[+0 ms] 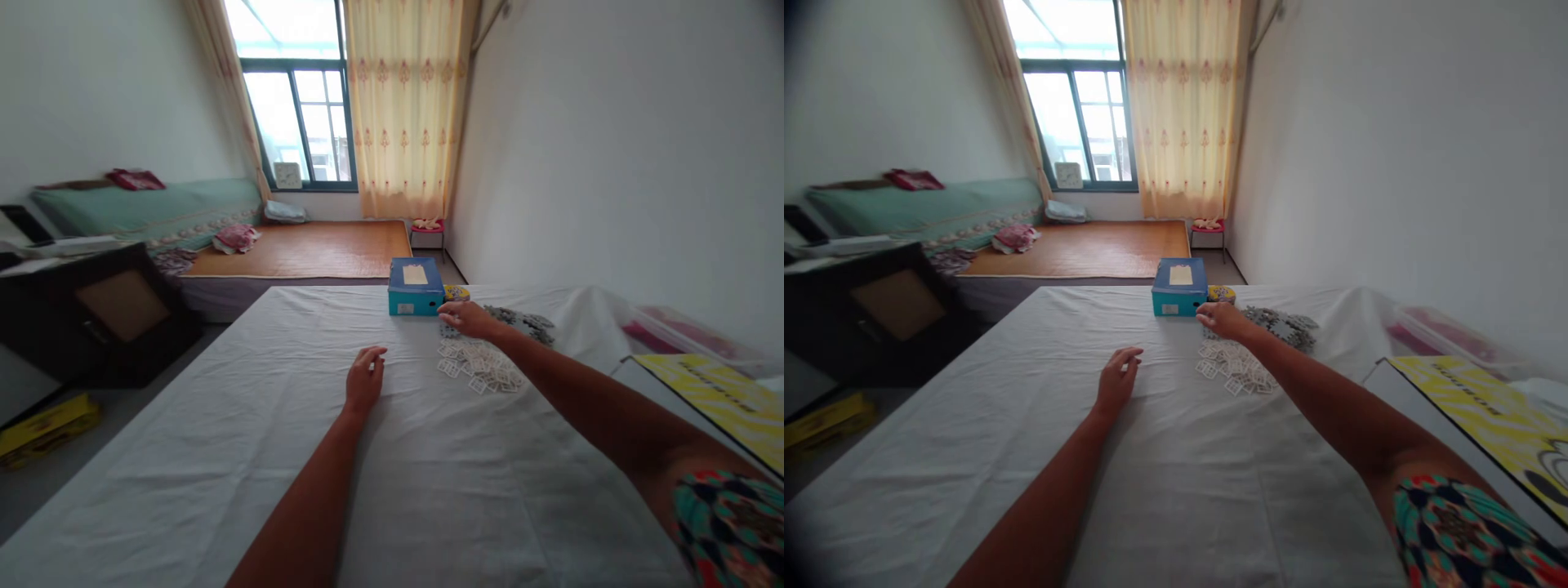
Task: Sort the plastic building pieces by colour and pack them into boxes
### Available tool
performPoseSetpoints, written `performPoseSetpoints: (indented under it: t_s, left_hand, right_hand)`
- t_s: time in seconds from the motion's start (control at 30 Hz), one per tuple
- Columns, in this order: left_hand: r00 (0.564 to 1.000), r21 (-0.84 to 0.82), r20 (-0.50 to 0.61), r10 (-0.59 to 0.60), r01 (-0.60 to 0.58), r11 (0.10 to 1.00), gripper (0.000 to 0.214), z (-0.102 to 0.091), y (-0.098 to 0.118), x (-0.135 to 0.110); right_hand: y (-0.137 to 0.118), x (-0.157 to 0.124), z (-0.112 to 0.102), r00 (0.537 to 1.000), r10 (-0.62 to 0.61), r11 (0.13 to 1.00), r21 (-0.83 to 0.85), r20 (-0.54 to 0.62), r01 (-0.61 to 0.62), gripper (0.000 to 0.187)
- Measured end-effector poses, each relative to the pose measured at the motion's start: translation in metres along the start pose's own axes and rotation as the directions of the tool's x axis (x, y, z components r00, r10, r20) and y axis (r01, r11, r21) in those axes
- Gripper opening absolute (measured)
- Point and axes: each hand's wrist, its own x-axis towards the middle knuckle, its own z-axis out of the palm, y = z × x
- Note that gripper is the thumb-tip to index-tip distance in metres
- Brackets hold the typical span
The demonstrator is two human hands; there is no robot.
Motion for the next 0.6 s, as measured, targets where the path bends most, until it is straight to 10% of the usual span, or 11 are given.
performPoseSetpoints:
  t_s: [0.23, 0.37, 0.6]
  left_hand:
    - [0.996, 0.020, -0.033, 0.086, -0.086, 0.996, 0.027, 0.008, -0.010, -0.001]
    - [0.994, 0.022, -0.043, 0.099, -0.098, 0.995, 0.028, 0.009, -0.011, -0.001]
    - [0.991, -0.001, -0.095, 0.097, -0.097, 0.995, 0.028, 0.007, -0.009, 0.000]
  right_hand:
    - [0.011, 0.059, 0.026, 0.971, 0.078, 0.963, -0.236, -0.224, -0.132, 0.059]
    - [0.032, 0.082, 0.029, 0.968, 0.224, 0.921, -0.300, -0.115, -0.249, 0.062]
    - [0.020, 0.081, 0.021, 0.993, 0.117, 0.945, -0.305, -0.023, -0.118, 0.040]
